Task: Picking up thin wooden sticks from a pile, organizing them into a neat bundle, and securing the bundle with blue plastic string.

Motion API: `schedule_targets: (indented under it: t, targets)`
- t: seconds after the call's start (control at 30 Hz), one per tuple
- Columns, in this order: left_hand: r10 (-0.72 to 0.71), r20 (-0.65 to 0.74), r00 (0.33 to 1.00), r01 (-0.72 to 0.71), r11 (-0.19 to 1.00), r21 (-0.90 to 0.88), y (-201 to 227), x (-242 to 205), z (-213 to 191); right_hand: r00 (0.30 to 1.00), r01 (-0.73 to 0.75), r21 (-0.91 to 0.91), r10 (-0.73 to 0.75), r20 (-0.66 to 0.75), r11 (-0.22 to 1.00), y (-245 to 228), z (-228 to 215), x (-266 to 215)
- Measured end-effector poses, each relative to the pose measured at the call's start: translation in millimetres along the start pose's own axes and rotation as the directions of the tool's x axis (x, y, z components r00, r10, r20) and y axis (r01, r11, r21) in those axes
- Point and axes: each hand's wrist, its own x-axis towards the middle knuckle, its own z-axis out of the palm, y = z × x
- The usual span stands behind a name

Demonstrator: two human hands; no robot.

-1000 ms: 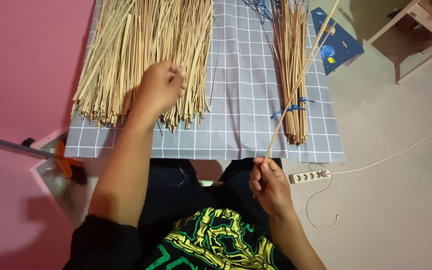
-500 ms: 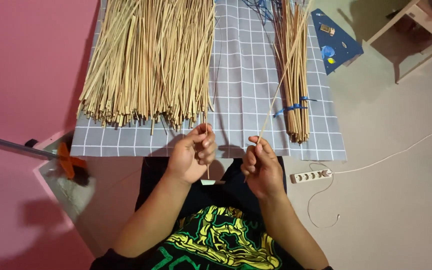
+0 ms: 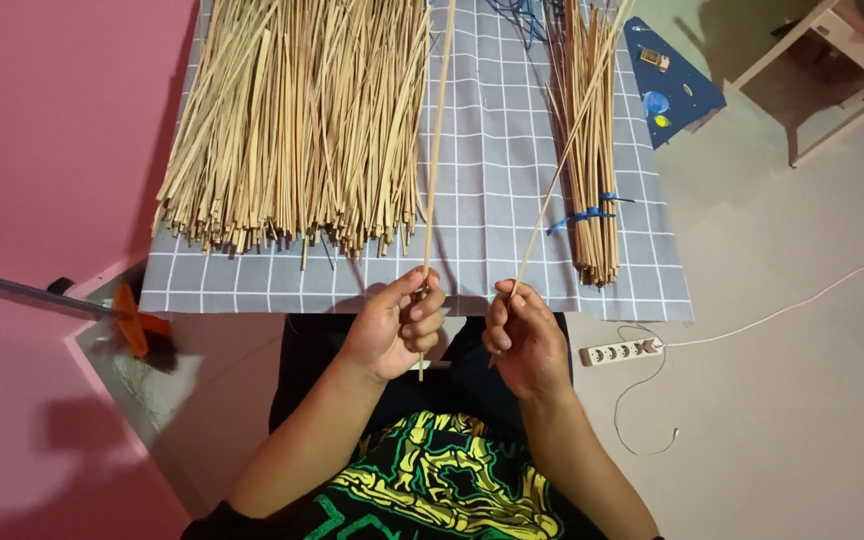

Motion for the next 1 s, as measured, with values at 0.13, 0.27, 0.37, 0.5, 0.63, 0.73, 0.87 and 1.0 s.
schedule_targets:
  t: [0.13, 0.27, 0.37, 0.5, 0.63, 0.73, 0.87, 1.0]
  targets:
    - [0.118, -0.054, 0.991, -0.090, 0.924, 0.370, -2.7, -7.4, 5.9, 0.991, 0.132, -0.079, -0.132, 0.003, 0.988, -8.9, -14.4, 9.5]
    - [0.443, -0.018, 0.896, -0.107, 0.254, 0.961, 18.5, -45.7, 52.7, 0.908, 0.393, -0.503, -0.412, 0.079, 0.770, -78.5, -17.3, 18.7]
    - [0.587, 0.249, 0.770, 0.088, -0.485, 0.870, 46.9, -77.1, 86.4, 0.676, 0.568, -0.816, -0.626, 0.390, 0.104, -129.7, -2.8, 12.7]
    - [0.417, 0.560, 0.716, 0.163, -0.880, 0.447, 72.8, -90.4, 81.9, 0.526, 0.541, -0.773, -0.585, 0.618, -0.331, -154.0, 22.5, 7.3]
    - [0.337, 0.731, 0.593, 0.166, -0.940, 0.298, 87.4, -92.1, 83.6, 0.478, 0.497, -0.512, -0.272, 0.835, -0.701, -149.7, 50.0, 6.7]
    - [0.383, 0.776, 0.501, 0.192, -0.924, 0.332, 94.4, -91.6, 96.0, 0.590, 0.650, -0.604, -0.194, 0.783, -0.460, -133.3, 61.9, 3.0]
    - [0.576, 0.628, 0.522, 0.312, -0.815, 0.488, 92.9, -83.3, 102.6, 0.907, 0.405, -0.914, -0.132, 0.400, 0.015, -103.8, 62.6, -15.2]
    - [0.623, 0.675, 0.396, 0.357, -0.781, 0.512, 101.2, -56.9, 81.1, 0.936, 0.322, -0.869, 0.007, 0.351, 0.376, -75.2, 48.0, -14.5]
